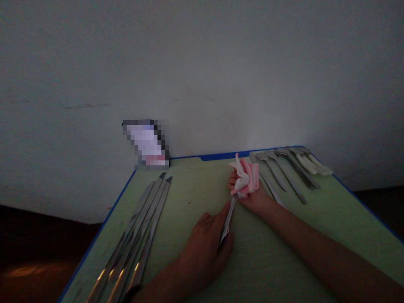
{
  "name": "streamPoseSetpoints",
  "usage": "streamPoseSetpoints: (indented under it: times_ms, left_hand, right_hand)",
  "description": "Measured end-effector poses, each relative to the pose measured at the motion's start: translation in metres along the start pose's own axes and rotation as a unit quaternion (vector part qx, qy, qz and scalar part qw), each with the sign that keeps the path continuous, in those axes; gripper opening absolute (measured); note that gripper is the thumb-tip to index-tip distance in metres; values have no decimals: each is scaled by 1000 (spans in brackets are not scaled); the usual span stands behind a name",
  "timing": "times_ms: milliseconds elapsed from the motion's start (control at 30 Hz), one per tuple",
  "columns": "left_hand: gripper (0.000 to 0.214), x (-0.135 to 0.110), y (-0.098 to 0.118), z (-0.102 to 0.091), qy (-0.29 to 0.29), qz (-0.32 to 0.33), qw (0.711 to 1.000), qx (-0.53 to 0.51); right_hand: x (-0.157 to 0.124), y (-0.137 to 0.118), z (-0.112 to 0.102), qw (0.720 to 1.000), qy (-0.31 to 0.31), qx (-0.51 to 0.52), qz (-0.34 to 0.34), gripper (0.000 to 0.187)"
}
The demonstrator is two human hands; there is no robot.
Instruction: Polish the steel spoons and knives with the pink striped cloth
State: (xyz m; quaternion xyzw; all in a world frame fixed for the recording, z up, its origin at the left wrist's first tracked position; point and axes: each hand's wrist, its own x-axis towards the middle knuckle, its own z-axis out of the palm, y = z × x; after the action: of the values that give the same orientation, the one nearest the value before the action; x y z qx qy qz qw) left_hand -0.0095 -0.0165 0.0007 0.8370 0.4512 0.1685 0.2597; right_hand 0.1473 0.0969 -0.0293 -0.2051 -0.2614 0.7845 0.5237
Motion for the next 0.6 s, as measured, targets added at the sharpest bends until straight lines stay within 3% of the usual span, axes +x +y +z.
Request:
streamPoseSetpoints:
  times_ms: [133, 400, 600]
  left_hand:
    - [58, -2, 1, 2, 6, 15, 1000, 6]
    - [47, -3, 7, 2, 24, 36, 999, -5]
    - [63, -2, 7, 1, 14, 38, 999, -10]
  right_hand:
    - [0, 6, 0, 999, 13, 41, 23, 13]
    - [-5, 9, 7, 977, 69, -186, -77, 23]
    - [-13, -1, 27, 936, 62, -336, -79, 25]
